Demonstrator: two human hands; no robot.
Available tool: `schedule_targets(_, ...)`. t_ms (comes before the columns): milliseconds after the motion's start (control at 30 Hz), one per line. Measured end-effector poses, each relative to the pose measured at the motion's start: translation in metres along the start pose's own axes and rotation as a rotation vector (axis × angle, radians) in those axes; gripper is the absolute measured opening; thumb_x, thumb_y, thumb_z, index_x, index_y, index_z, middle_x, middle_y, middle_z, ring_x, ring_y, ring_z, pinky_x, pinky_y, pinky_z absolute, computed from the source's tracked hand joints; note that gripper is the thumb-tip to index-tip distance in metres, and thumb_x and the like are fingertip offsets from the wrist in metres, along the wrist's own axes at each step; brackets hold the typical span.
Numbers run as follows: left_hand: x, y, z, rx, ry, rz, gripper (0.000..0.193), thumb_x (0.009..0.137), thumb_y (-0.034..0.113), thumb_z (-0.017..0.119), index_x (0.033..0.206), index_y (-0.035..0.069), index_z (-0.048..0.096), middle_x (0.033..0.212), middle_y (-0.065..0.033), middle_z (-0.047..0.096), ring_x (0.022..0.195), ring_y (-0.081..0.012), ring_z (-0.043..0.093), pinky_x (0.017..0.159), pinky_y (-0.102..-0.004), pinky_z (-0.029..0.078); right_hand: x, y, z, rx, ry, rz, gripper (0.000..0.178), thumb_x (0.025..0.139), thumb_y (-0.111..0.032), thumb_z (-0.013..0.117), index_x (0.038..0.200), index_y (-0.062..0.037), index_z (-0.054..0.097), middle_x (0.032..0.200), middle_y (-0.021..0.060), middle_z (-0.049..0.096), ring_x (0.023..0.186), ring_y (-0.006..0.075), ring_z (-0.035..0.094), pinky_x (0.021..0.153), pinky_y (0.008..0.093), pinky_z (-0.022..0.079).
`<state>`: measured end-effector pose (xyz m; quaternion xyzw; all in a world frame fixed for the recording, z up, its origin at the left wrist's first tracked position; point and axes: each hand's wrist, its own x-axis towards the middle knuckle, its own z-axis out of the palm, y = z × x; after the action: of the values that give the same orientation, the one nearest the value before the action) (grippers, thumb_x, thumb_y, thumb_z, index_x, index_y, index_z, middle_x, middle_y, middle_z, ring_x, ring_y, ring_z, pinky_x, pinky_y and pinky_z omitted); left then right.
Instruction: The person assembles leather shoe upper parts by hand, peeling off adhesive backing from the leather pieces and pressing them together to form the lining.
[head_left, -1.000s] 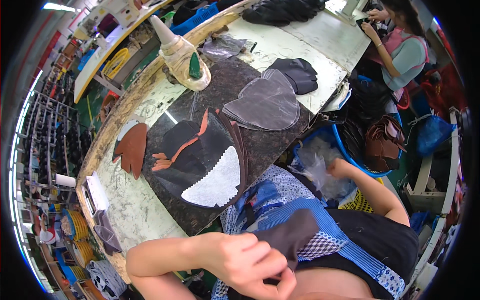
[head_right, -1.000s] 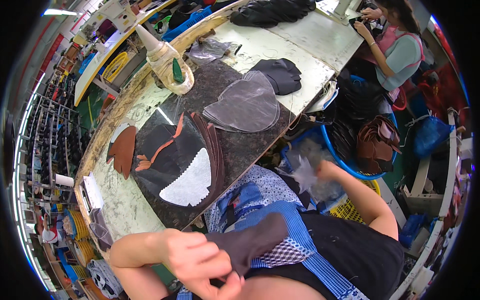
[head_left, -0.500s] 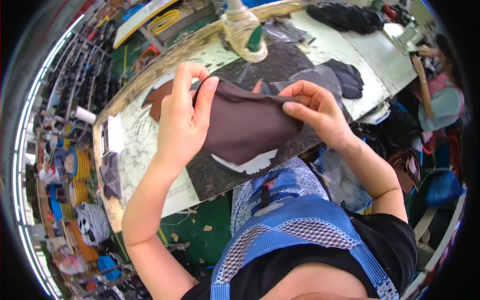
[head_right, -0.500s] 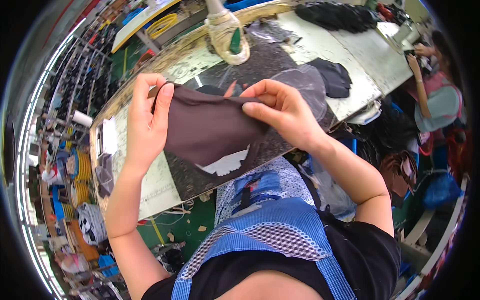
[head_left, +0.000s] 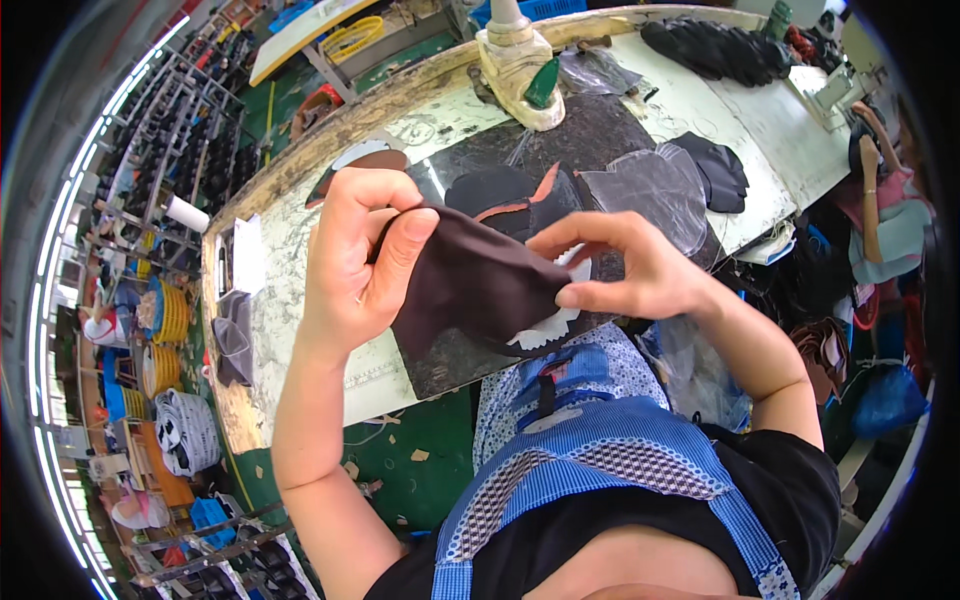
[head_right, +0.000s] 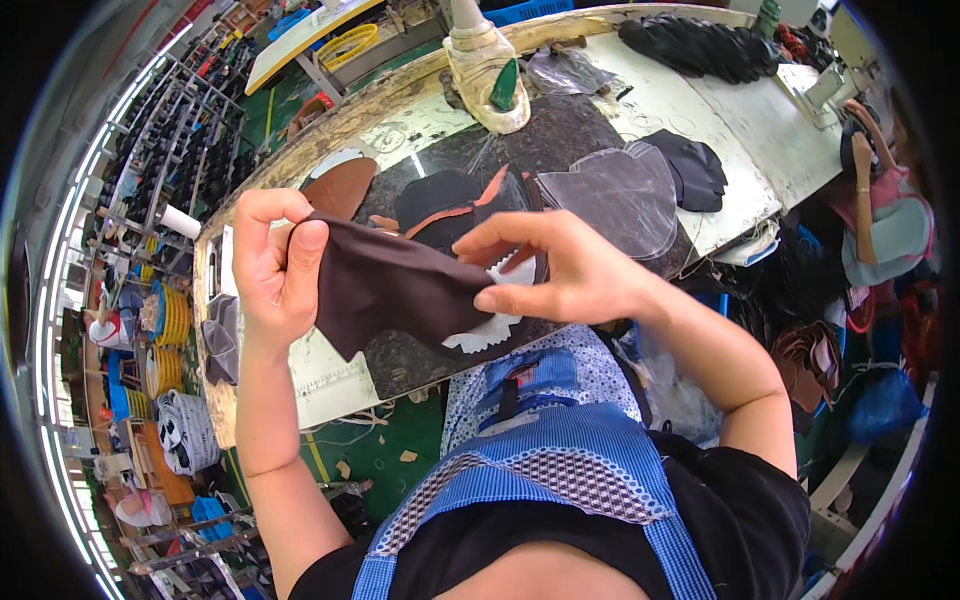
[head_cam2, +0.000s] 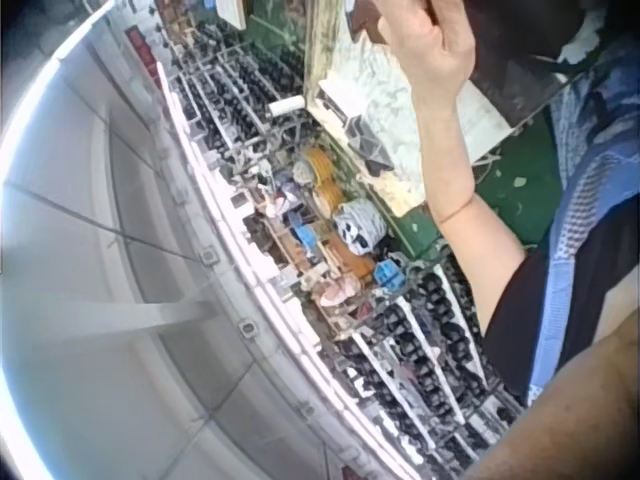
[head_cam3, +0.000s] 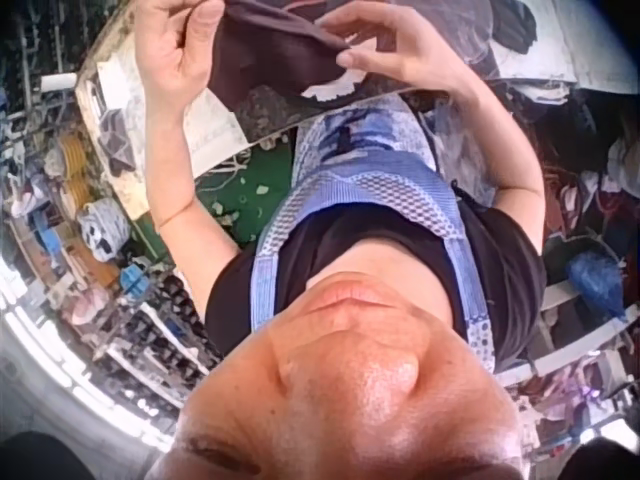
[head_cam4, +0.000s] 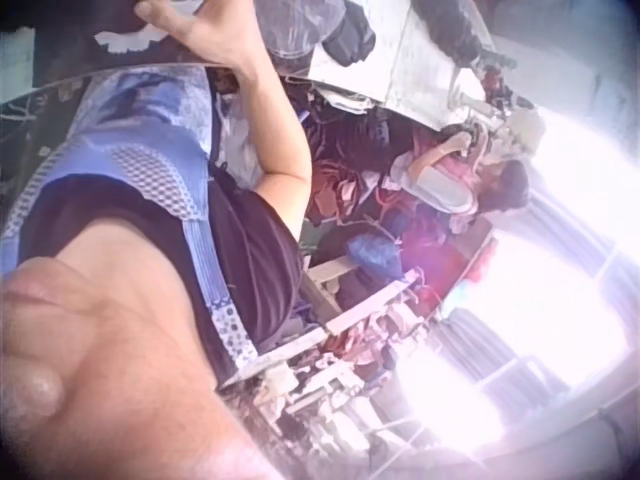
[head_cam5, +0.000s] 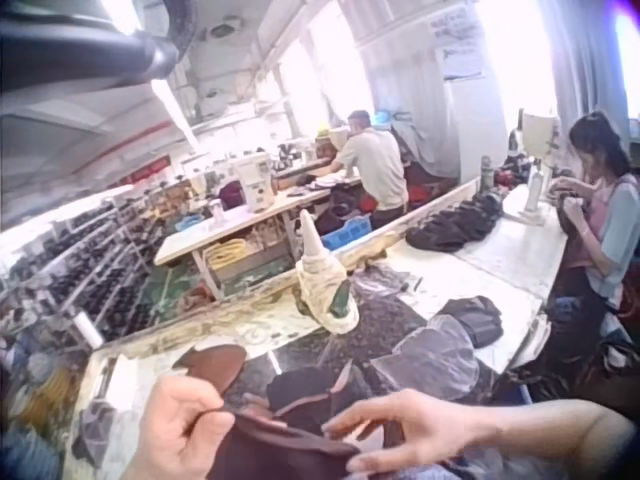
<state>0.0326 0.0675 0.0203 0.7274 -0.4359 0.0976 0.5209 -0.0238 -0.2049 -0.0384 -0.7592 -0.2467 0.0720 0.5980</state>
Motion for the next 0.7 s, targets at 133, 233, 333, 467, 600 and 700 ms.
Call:
schedule_targets(133, 0.019, 0.007, -0.002, -0.081, -0.215, -0.009, 0.015, 0.100, 0.008, 0.061, 0.107, 0.001, 0.051, 0.094, -0.0043, 0.053, 0.073, -0.0091, 0.054, 0.067, -0.0245, 0.050, 0.022, 0.008, -0.019, 0.504, -0.022, -0.049, 0.042, 0.097, -0.028, 0.056, 0.125, 0.0027, 0.063, 0.127, 0.0128, 0.065, 0.123, 0.0221, 0.058, 0.110, 0.0370, 0.041)
schedule_targets(233, 0.020, -0.001, -0.003, -0.136, -0.315, -0.076, 0.016, 0.100, 0.011, 0.061, 0.108, 0.001, 0.050, 0.093, -0.0052, 0.052, 0.070, -0.0118, 0.054, 0.067, -0.0256, 0.051, 0.041, -0.005, -0.008, 0.895, -0.219, 0.062, 0.045, 0.099, -0.028, 0.055, 0.132, 0.0010, 0.057, 0.126, 0.0108, 0.065, 0.118, 0.0199, 0.061, 0.106, 0.0342, 0.044)
schedule_targets(333, 0.026, -0.002, -0.008, -0.001, -0.334, -0.037, 0.016, 0.100, 0.011, 0.061, 0.107, 0.001, 0.051, 0.095, -0.0086, 0.064, 0.079, -0.0174, 0.068, 0.068, -0.0281, 0.052, 0.043, -0.010, 0.001, 0.738, -0.244, 0.143, 0.040, 0.091, -0.021, 0.072, 0.124, -0.0035, 0.059, 0.110, 0.0038, 0.065, 0.101, 0.0079, 0.061, 0.092, 0.0260, 0.048)
schedule_targets(467, 0.025, -0.008, -0.002, -0.011, -0.270, -0.041, 0.019, 0.097, 0.010, 0.064, 0.110, 0.003, 0.052, 0.100, -0.0100, 0.073, 0.089, -0.0234, 0.074, 0.072, -0.0305, 0.056, 0.040, -0.019, 0.011, 0.631, -0.179, 0.121, 0.036, 0.082, -0.009, 0.080, 0.112, -0.0035, 0.061, 0.096, -0.0002, 0.066, 0.090, 0.0070, 0.062, 0.082, 0.0225, 0.050)
schedule_targets(600, 0.020, 0.003, 0.000, 0.120, -0.215, 0.045, 0.037, 0.091, 0.016, 0.074, 0.119, 0.005, 0.052, 0.103, -0.0110, 0.073, 0.092, -0.0231, 0.074, 0.069, -0.0307, 0.059, 0.036, -0.030, 0.009, 0.330, 0.049, -0.030, 0.020, 0.083, -0.005, 0.074, 0.100, -0.0040, 0.063, 0.087, -0.0015, 0.063, 0.080, 0.0064, 0.059, 0.071, 0.0237, 0.048)
schedule_targets(700, 0.017, 0.003, 0.007, 0.205, -0.098, 0.149, 0.045, 0.082, 0.018, 0.082, 0.118, 0.006, 0.057, 0.098, -0.0114, 0.074, 0.084, -0.0230, 0.075, 0.062, -0.0290, 0.058, 0.032, -0.035, 0.011, -0.142, 0.244, -0.314, 0.016, 0.078, 0.001, 0.070, 0.092, -0.0054, 0.065, 0.086, 0.0025, 0.060, 0.072, 0.0114, 0.056, 0.064, 0.0290, 0.046)
